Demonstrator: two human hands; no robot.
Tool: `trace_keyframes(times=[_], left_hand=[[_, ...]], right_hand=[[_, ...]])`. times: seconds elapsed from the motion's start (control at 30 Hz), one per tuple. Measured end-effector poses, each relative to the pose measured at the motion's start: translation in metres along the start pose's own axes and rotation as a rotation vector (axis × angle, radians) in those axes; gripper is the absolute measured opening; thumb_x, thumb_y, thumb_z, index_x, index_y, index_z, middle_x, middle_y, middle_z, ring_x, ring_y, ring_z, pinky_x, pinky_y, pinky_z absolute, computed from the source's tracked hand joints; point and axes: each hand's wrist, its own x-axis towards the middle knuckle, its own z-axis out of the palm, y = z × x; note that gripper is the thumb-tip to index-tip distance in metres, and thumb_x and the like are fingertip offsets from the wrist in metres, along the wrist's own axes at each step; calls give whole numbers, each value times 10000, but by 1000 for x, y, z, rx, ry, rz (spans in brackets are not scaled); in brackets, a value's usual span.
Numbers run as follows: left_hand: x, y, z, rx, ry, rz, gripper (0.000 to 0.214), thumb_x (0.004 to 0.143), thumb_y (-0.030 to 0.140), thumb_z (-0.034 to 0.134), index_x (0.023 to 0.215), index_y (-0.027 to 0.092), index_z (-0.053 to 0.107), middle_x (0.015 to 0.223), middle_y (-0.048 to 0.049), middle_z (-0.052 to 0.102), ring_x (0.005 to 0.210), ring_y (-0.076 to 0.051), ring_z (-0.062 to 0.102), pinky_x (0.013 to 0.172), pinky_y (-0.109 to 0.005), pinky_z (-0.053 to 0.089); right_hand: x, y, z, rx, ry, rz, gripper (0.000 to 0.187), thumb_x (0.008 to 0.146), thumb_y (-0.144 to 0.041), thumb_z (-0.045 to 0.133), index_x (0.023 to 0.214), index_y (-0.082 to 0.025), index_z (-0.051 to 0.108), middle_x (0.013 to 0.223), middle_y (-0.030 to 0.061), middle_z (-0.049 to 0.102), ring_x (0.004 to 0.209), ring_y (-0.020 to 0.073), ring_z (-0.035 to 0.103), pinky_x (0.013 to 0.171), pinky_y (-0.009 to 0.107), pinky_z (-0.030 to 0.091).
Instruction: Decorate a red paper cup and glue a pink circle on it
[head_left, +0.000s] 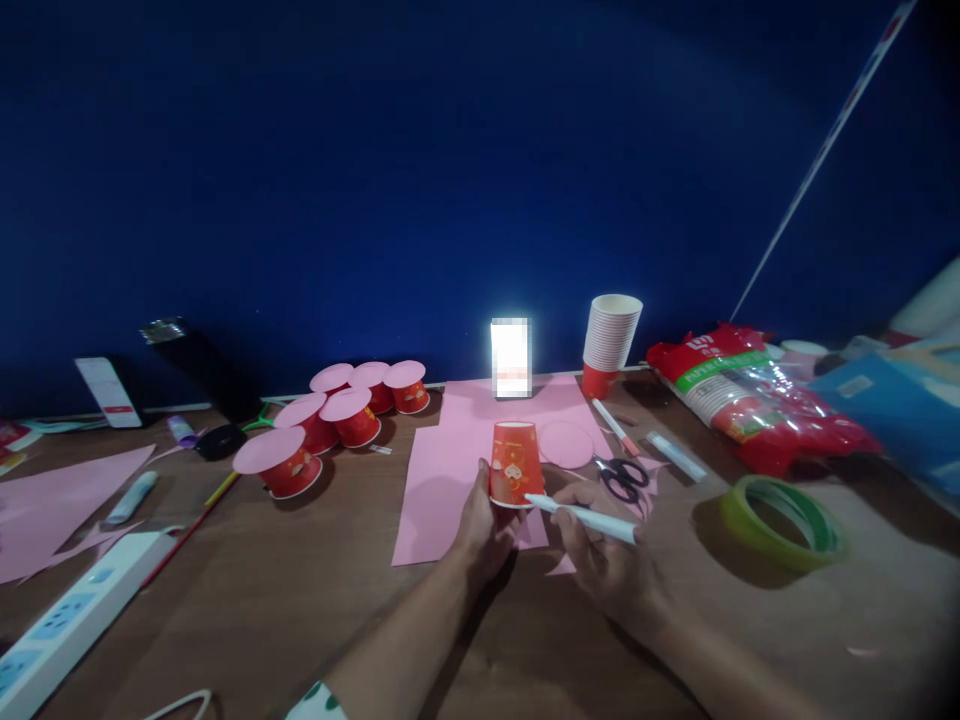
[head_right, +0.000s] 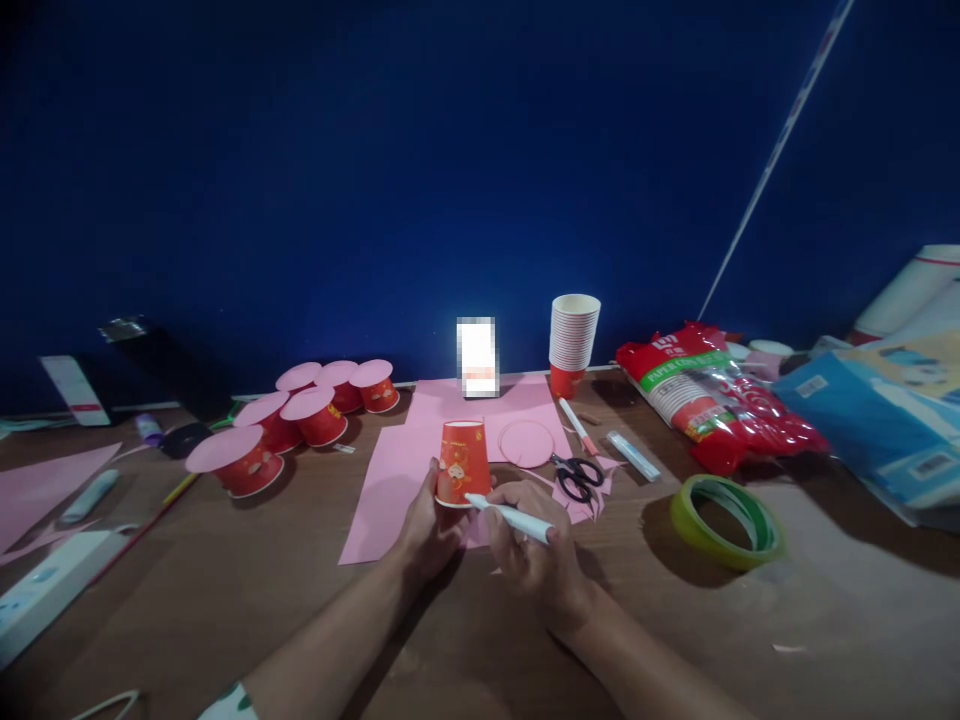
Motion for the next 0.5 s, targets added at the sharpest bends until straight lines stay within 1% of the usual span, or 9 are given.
trace_keyframes(times=[0.13, 0.23, 0.33, 0.4, 0.5], left_hand=[[1, 0, -1, 4, 18, 17, 447, 917, 484, 436, 989, 99, 650, 873, -125, 707, 828, -228, 683, 854, -358, 520], [0, 0, 0, 11, 19, 11, 456, 917, 494, 429, 964, 99, 653, 837, -119, 708, 806, -224, 685, 844, -354, 522], [0, 1, 1, 24, 26, 9, 480, 938, 485, 375, 917, 94, 652, 783, -112, 703, 764, -214, 685, 833, -345, 523], [1, 1, 1, 32, 29, 10, 486, 949, 473, 350, 901, 93, 648, 769, -111, 701, 745, -208, 683, 821, -339, 525], [1, 1, 0, 41, 10, 21, 476, 951, 459, 356, 897, 85, 645, 766, -117, 700, 734, -205, 679, 812, -332, 524]], right_hand=[[0, -1, -2, -10, -16, -3, 120, 908, -159, 433, 863, -193, 539, 683, 18, 602, 597, 152, 592, 518, 263, 458], [0, -2, -3, -15, -33, 6, 135, 911, -169, 432, 827, -195, 535, 704, 25, 616, 612, 153, 598, 554, 275, 472], [-1, -2, -2, -2, -19, 14, 139, 917, -177, 429, 821, -196, 528, 715, 25, 620, 624, 153, 601, 606, 290, 487], [-2, 0, 0, 7, -7, 23, 133, 918, -175, 431, 829, -197, 527, 698, 14, 606, 617, 151, 596, 615, 289, 489], [-4, 2, 1, 23, 12, 42, 107, 917, -166, 433, 864, -199, 520, 714, 7, 600, 624, 144, 598, 620, 277, 495]])
